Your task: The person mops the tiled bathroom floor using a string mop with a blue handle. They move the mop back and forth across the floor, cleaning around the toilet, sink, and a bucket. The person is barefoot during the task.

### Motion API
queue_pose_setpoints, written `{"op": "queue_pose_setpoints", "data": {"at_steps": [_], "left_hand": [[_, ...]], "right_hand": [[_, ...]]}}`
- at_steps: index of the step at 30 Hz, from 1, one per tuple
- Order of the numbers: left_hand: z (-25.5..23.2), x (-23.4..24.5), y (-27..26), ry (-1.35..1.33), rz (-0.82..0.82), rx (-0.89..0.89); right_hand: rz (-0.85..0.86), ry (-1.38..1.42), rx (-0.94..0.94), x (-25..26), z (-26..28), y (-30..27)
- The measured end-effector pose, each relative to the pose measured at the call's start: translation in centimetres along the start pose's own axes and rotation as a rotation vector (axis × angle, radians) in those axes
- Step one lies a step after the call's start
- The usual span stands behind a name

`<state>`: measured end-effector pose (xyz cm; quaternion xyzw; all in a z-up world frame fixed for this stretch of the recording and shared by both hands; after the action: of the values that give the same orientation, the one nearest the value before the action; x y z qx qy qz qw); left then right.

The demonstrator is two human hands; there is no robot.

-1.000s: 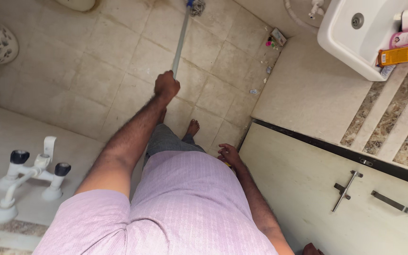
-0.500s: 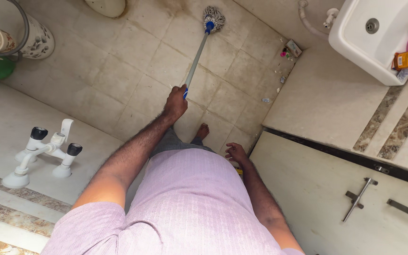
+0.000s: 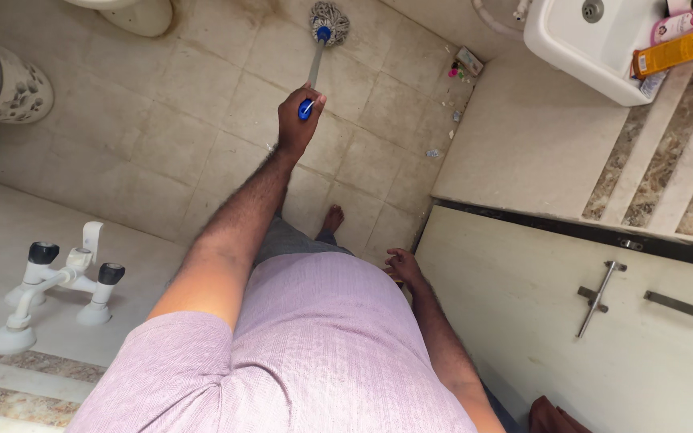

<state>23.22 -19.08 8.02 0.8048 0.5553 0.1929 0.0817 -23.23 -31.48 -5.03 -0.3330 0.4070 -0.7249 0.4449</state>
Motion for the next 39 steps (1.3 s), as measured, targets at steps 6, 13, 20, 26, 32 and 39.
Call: {"op": "queue_pose_setpoints", "data": {"at_steps": [6, 13, 20, 26, 32, 39], "left_hand": [[-1.7, -0.4, 0.0, -0.057, 0.216, -0.107], [-4.6, 1.3, -3.2, -0.052, 0.432, -0.170], [-8.9, 1.4, -7.1, -0.080, 0.548, -0.275], [-11.6, 1.1, -10.3, -0.075, 0.697, -0.249], [-12.4, 0.4, -13.6, 0.024, 0.979, -0.135], [-13.0, 2.2, -12.1, -0.017, 0.825, -0.234]], "right_hand": [[0.003, -0.051, 0.215, -1.0, -3.5, -0.3], [0.039, -0.106, 0.319, -2.7, -1.1, 0.0], [0.031, -0.278, 0.737, -7.7, 17.1, -2.8], [0.174, -0.503, 1.271, -14.6, 26.9, -5.2], [0.431, -0.347, 1.276, -17.9, 23.7, 2.4], [0.452, -0.413, 1.189, -21.2, 23.4, 6.1]]}}
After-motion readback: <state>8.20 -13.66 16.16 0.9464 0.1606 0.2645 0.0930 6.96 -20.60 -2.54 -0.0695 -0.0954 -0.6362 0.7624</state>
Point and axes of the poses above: each hand's wrist, its own y-axis towards the middle knuckle, its own x-axis out of the back of the hand, z = x × y, the point moved 7 cm from there along y, towards the middle knuckle, and after that the axes turned 3 degrees about y, right-handed, at the moved point
